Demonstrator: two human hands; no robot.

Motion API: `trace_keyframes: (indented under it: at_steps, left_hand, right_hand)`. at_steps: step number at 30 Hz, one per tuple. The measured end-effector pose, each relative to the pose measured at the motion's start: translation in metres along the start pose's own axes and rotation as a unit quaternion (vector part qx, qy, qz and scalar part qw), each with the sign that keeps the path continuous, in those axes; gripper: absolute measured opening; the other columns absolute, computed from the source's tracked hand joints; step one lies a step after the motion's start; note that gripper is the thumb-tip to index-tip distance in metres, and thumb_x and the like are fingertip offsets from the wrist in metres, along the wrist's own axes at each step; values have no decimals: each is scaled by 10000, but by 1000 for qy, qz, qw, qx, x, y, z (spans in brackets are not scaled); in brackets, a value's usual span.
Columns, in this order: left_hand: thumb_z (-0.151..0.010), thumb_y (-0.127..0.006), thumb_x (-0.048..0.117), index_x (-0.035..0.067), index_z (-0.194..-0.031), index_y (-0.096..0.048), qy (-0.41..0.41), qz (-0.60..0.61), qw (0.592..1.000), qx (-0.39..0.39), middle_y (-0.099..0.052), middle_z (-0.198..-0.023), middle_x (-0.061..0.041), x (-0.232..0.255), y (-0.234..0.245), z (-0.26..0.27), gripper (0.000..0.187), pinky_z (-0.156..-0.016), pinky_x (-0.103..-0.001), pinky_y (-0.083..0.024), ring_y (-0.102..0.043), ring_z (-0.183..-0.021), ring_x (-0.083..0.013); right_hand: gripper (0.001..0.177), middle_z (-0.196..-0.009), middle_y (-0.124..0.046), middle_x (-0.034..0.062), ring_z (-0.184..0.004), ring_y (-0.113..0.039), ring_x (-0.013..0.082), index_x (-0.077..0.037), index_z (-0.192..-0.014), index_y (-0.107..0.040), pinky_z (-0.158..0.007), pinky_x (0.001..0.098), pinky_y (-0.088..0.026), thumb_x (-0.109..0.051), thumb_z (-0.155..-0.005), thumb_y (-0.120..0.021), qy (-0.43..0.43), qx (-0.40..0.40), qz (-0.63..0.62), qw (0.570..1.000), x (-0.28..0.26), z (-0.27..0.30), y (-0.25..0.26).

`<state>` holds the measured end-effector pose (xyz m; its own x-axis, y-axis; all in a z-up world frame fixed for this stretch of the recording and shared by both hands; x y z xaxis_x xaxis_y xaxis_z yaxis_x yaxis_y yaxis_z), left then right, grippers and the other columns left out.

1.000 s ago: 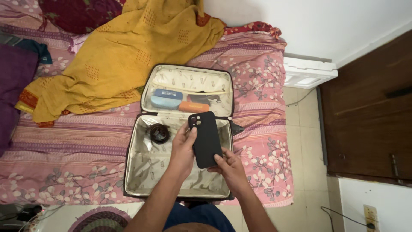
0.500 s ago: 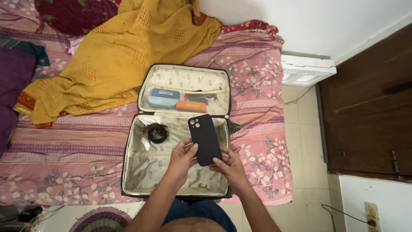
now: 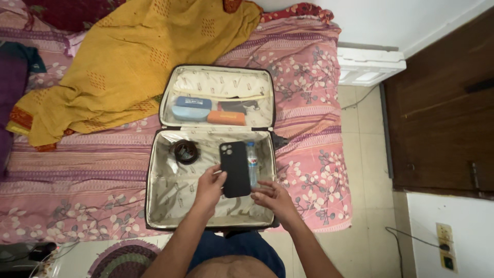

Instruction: The person packs a suitcase by placing a blue toiletry case, a smartphone, a water bottle, and a coiled cable into the mesh pocket and main compartment. They then retrieve a key from a desk, add it to the suitcase, and fold two shirts before placing them inside.

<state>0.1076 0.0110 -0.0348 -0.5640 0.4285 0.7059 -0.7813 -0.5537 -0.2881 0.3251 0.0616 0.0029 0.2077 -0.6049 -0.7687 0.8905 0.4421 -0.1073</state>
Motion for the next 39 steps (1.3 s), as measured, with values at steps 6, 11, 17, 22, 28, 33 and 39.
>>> trace_keyframes:
  at_steps: [6, 11, 17, 22, 28, 33, 39]
  left_hand:
    - [-1002, -585, 117, 45, -1358, -551, 55, -8, 998, 10, -692, -1151, -130, -57, 25, -10, 365, -743, -379, -602, -688, -972, -208]
    - [-995, -574, 119, 39, -1346, -539, 90, -13, 995, -37, -699, -1158, -158, -92, 23, -11, 362, -783, -404, -620, -704, -994, -242]
    - [-981, -623, 90, 21, -1311, -551, 109, -76, 987, -90, -690, -1174, -153, -96, 26, -8, 344, -843, -402, -611, -697, -1030, -245]
    - [-980, -613, 75, 15, -1287, -538, 149, -84, 978, -116, -685, -1154, -153, -105, 30, -9, 321, -858, -415, -615, -701, -1024, -254]
    - [-995, -593, 76, 8, -1299, -534, 141, -86, 980, -114, -669, -1158, -166, -123, 29, -22, 317, -846, -418, -615, -686, -1012, -265]
    - [-987, -593, 68, 17, -1318, -519, 133, -102, 982, -88, -669, -1167, -167, -149, 31, -32, 343, -810, -418, -618, -688, -993, -260]
    - [-970, -647, 93, 15, -1266, -572, 79, -227, 970, -43, -711, -1073, -143, -202, 38, -59, 315, -753, -372, -572, -689, -905, -229]
  right_hand:
    - [550, -1246, -712, 183, -1058, -727, 224, 12, -1421, -527, -901, 331, -605, -173, -932, -696, -36, 9, 36, 999, 37, -2, -6]
    - [535, -1242, -703, 138, -1048, -698, 163, -16, -1415, -530, -860, 299, -587, -158, -934, -717, -43, 57, 54, 996, 73, -1, -26]
    - [514, -1150, -720, 154, -958, -698, 208, 6, -1404, -557, -749, 307, -593, -54, -912, -693, -13, 129, 0, 992, 105, 4, -34]
    - [541, -1224, -710, 113, -1024, -697, 173, -25, -1442, -520, -780, 295, -593, -30, -919, -661, -8, 194, -26, 981, 125, 15, -39]
    - [540, -1269, -691, 150, -1088, -698, 211, -17, -1437, -518, -842, 309, -603, -40, -919, -669, 28, 267, -21, 963, 127, 21, -35]
    - [478, -1281, -710, 165, -1137, -714, 222, -7, -1388, -580, -941, 312, -560, -66, -926, -692, 59, 303, 102, 946, 127, 38, -23]
    - [429, -1281, -722, 146, -1139, -710, 207, -18, -1356, -605, -960, 313, -564, -89, -940, -674, 70, 285, 103, 950, 142, 42, -13]
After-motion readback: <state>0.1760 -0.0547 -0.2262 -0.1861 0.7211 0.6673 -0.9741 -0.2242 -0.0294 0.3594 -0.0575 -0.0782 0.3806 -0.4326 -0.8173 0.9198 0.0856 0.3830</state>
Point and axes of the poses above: each hand's wrist, its own z-axis away from the middle knuckle, its own y-axis out of the back of the hand, x = y × z, the point moved 7 cm from there along -z, towards the middle knuckle
